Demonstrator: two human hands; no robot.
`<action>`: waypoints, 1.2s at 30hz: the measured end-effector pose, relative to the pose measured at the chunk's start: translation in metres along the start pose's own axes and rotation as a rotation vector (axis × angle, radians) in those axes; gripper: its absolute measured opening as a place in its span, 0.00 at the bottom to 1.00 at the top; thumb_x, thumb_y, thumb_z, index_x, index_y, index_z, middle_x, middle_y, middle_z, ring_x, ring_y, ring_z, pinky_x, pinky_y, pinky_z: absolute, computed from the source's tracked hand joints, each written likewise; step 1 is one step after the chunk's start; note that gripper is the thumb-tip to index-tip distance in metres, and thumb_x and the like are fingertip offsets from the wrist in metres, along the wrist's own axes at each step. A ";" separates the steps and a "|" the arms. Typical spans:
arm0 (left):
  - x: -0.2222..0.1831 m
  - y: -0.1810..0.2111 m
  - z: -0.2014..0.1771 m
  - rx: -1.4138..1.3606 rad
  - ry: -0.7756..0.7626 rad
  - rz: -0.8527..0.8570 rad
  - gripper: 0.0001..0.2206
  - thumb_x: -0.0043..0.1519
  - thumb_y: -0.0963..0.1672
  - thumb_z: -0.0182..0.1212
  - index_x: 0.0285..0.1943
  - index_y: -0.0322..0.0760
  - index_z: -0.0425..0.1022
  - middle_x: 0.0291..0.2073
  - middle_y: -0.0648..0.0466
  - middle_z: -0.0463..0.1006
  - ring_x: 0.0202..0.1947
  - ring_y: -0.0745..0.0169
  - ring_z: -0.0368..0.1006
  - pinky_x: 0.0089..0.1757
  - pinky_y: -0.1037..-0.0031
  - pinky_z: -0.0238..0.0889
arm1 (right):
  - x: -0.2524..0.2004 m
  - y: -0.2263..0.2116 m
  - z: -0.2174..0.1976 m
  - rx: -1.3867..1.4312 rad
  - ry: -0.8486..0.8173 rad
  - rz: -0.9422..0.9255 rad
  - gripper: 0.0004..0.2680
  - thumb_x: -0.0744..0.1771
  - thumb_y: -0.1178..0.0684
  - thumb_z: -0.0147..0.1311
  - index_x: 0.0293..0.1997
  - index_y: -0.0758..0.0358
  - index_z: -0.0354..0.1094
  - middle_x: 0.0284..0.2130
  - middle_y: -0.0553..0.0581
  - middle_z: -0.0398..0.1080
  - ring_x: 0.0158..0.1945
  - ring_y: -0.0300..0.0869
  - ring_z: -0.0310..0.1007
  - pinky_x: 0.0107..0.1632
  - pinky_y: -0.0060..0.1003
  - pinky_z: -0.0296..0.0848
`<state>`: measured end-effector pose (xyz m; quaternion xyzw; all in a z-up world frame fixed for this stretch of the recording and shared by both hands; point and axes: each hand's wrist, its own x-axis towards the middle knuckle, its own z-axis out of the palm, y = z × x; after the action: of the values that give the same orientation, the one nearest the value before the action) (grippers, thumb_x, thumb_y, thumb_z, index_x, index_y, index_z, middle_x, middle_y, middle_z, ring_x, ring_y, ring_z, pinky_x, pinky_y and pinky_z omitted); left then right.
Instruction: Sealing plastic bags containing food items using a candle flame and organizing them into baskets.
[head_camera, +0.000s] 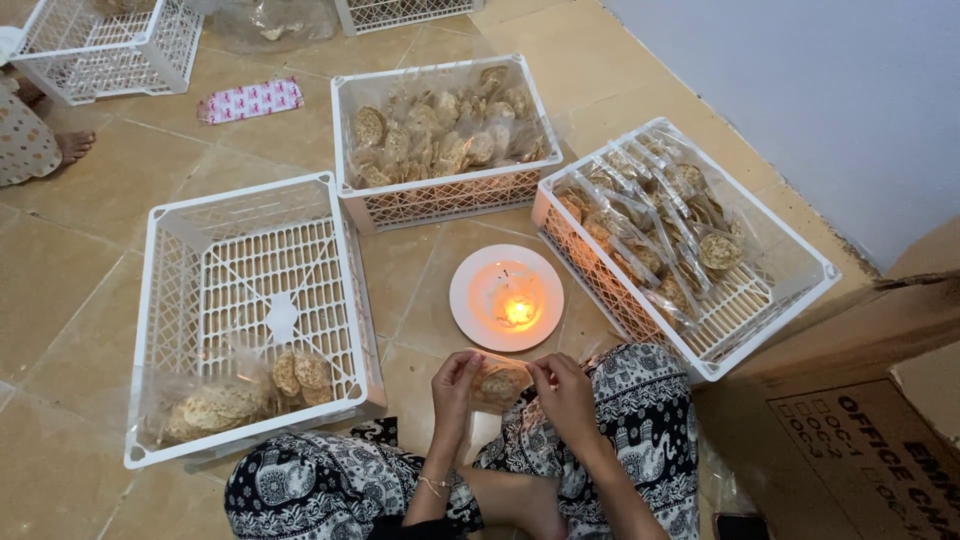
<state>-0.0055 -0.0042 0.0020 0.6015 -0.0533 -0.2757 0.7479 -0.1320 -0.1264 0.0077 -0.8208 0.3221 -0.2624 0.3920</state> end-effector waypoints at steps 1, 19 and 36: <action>0.000 0.001 0.000 0.000 0.000 -0.001 0.06 0.62 0.43 0.67 0.41 0.35 0.81 0.35 0.53 0.80 0.41 0.66 0.72 0.47 0.71 0.66 | 0.000 0.000 0.000 0.000 0.000 0.001 0.04 0.67 0.58 0.59 0.32 0.63 0.76 0.19 0.55 0.68 0.30 0.44 0.74 0.37 0.37 0.76; -0.022 0.012 0.020 0.099 -0.212 -0.045 0.05 0.60 0.43 0.70 0.40 0.37 0.84 0.31 0.51 0.83 0.37 0.67 0.74 0.43 0.73 0.68 | 0.007 -0.009 -0.003 0.012 -0.270 -0.035 0.04 0.68 0.58 0.55 0.39 0.63 0.77 0.29 0.60 0.73 0.40 0.51 0.76 0.43 0.45 0.75; -0.014 -0.011 0.009 -0.014 -0.318 -0.008 0.05 0.60 0.41 0.67 0.39 0.36 0.77 0.34 0.53 0.79 0.37 0.65 0.73 0.40 0.76 0.68 | -0.009 -0.022 -0.012 -0.055 -0.394 0.007 0.08 0.70 0.54 0.41 0.51 0.55 0.66 0.38 0.57 0.76 0.36 0.44 0.78 0.35 0.37 0.77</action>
<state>-0.0244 -0.0072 -0.0018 0.5452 -0.1665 -0.3707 0.7332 -0.1387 -0.1149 0.0303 -0.8656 0.2492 -0.0864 0.4257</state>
